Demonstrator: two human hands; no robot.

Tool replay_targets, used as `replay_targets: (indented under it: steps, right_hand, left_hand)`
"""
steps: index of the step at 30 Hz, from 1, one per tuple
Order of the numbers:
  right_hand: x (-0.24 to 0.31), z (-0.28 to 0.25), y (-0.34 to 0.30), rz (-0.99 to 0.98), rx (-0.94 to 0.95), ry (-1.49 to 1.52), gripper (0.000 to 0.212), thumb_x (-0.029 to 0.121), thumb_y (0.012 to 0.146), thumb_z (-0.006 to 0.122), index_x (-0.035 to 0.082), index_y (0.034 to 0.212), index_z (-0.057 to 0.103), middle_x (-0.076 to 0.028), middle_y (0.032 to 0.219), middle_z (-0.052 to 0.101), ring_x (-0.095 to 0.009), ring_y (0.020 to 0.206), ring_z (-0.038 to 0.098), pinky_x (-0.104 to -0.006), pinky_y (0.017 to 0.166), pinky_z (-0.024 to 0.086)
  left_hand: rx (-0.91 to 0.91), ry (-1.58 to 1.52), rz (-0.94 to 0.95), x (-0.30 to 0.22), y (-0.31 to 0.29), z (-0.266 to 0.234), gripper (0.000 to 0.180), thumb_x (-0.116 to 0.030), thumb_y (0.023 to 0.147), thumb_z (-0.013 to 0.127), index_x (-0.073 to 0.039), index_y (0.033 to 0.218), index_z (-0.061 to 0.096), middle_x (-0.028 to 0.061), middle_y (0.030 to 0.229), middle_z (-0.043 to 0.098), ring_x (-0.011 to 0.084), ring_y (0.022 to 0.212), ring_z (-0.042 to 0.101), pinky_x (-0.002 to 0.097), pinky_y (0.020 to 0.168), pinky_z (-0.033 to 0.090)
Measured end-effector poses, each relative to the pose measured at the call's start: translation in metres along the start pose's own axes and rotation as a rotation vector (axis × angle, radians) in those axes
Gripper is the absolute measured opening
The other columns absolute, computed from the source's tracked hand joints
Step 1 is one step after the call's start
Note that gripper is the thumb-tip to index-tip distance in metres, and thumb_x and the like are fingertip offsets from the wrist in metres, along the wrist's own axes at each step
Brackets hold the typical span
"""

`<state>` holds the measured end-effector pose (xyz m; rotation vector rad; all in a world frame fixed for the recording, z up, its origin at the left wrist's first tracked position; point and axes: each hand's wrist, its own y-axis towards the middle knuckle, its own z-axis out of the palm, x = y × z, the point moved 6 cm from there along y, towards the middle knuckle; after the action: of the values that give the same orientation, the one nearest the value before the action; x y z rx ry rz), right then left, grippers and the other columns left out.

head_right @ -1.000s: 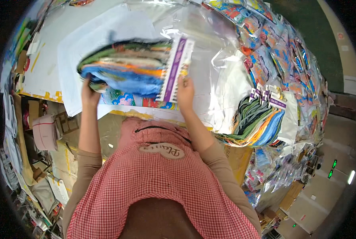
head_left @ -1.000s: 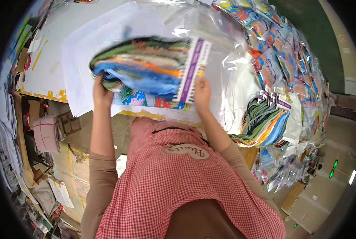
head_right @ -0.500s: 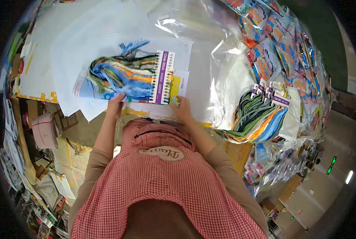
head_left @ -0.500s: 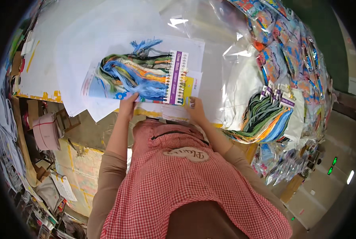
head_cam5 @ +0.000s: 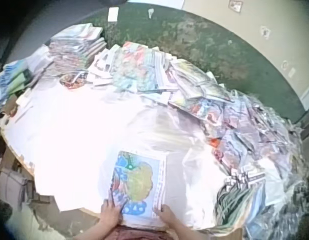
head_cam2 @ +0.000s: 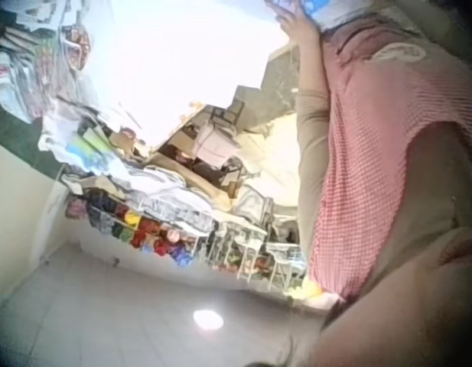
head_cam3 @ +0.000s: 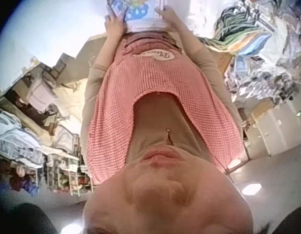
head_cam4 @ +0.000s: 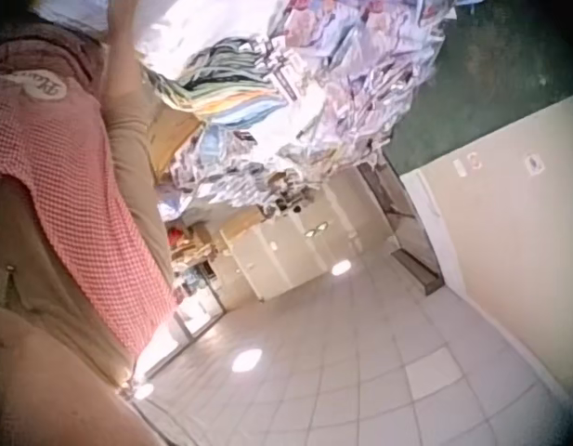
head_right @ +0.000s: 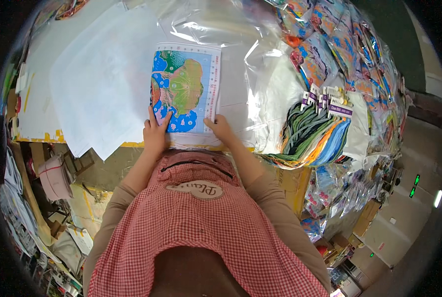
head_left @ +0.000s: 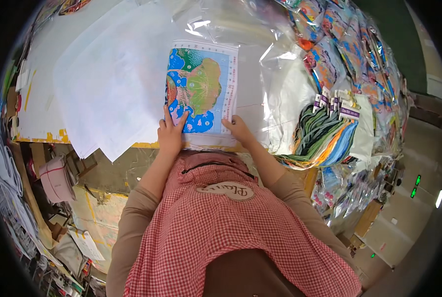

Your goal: Packaging embroidery floss and patterns into plastic bags.

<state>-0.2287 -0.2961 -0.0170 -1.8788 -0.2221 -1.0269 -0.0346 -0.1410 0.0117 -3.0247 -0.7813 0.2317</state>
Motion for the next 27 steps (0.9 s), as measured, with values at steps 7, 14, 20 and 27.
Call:
replay_targets:
  steps: [7,14,20,27]
  right_hand:
    - [-0.025,-0.007,0.011,-0.056,-0.319,-0.332,0.042,0.036,0.089,0.056,-0.004,0.098,0.056,-0.018,0.086,0.062,-0.026,0.079,0.06,-0.0382,0.071,0.046]
    - [-0.034,-0.017,0.003,-0.045,-0.341,-0.239,0.045,0.04,0.087,0.057,-0.004,0.095,0.056,-0.025,0.088,0.062,-0.04,0.083,0.06,-0.0438,0.074,0.047]
    - [-0.028,-0.056,-0.032,-0.106,-0.466,-0.074,0.062,0.032,0.077,0.073,-0.004,0.121,0.047,-0.021,0.108,0.06,-0.03,0.098,0.059,-0.0385,0.086,0.046]
    - [-0.035,-0.1,-0.051,-0.043,-0.305,0.371,0.06,0.019,0.077,0.074,-0.002,0.125,0.046,-0.013,0.113,0.06,-0.02,0.101,0.058,-0.0332,0.087,0.046]
  left_hand:
    - [-0.077,-0.566,-0.042,0.033,0.059,-0.022,0.055,-0.012,0.078,0.058,-0.004,0.131,0.046,0.0212,0.119,0.057,0.037,0.1,0.057,0.0437,0.088,0.045]
    - [0.018,-0.933,-0.365,0.042,0.136,0.008,0.057,-0.017,0.073,0.074,0.003,0.121,0.052,0.0195,0.109,0.063,0.0271,0.098,0.062,0.0365,0.085,0.049]
    - [0.748,-1.785,-0.374,0.0,0.086,-0.002,0.038,-0.008,0.076,0.07,-0.002,0.111,0.057,0.0076,0.096,0.066,0.0171,0.08,0.063,0.031,0.075,0.052]
    - [0.451,-1.311,-0.285,-0.068,0.058,0.014,0.046,-0.017,0.08,0.067,0.001,0.118,0.05,0.0164,0.105,0.064,0.0306,0.094,0.062,0.0399,0.084,0.048]
